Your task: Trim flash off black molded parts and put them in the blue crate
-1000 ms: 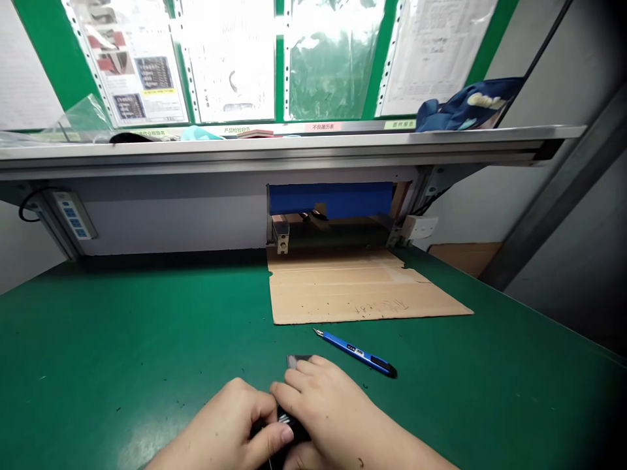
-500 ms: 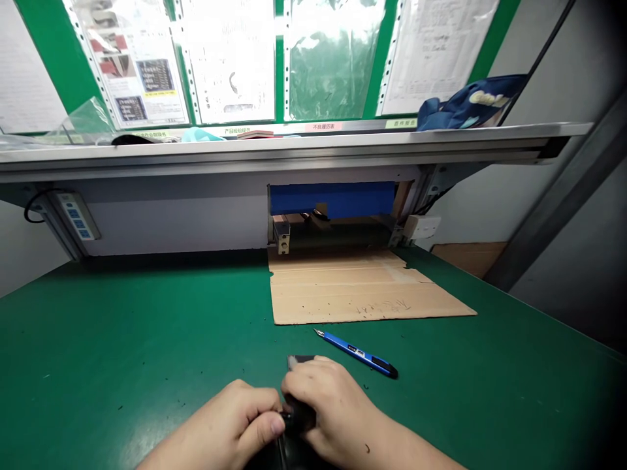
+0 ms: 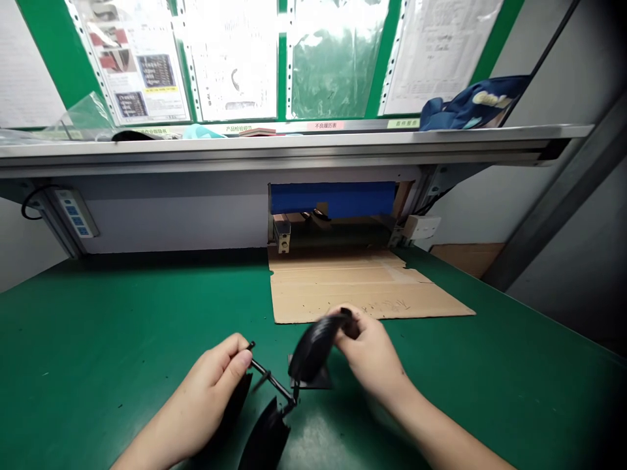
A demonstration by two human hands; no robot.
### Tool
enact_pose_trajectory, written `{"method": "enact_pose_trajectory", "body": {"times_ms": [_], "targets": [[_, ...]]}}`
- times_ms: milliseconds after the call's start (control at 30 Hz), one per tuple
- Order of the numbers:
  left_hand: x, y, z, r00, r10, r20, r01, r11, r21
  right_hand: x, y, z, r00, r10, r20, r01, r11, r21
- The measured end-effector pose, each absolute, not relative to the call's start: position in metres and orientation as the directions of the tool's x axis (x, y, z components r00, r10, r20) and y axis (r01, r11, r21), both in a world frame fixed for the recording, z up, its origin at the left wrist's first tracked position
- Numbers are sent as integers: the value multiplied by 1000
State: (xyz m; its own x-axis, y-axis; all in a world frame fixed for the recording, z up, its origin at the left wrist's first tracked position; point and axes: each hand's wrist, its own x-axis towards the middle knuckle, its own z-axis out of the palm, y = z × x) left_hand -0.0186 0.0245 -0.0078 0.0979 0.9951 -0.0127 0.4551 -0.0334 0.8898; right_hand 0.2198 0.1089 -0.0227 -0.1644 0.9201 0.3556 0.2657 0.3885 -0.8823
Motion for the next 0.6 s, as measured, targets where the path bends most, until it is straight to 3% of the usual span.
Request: {"method": "enact_pose_trajectory", "body": {"times_ms": [100,200,333,467,600], "targets": [[-9,28,-20,8,1000,-8,301,5,954,221,109,-23,-92,938,335,261,347,-901],[3,27,-36,0,1000,-24,216,23,976,213,95,-28,-272,916,296,350,380,-856],[14,25,-48,120,991,-55,-54,62,997,205,85,-33,-442,838,321,563,538,-628],[22,21,-44,275,959,-70,-527,211,823,211,95,-34,-491,820,294,657,570,-493],[26,19,-36,361,925,-116,-680,346,646,213,98,-35,-501,808,309,644,587,-491]]}}
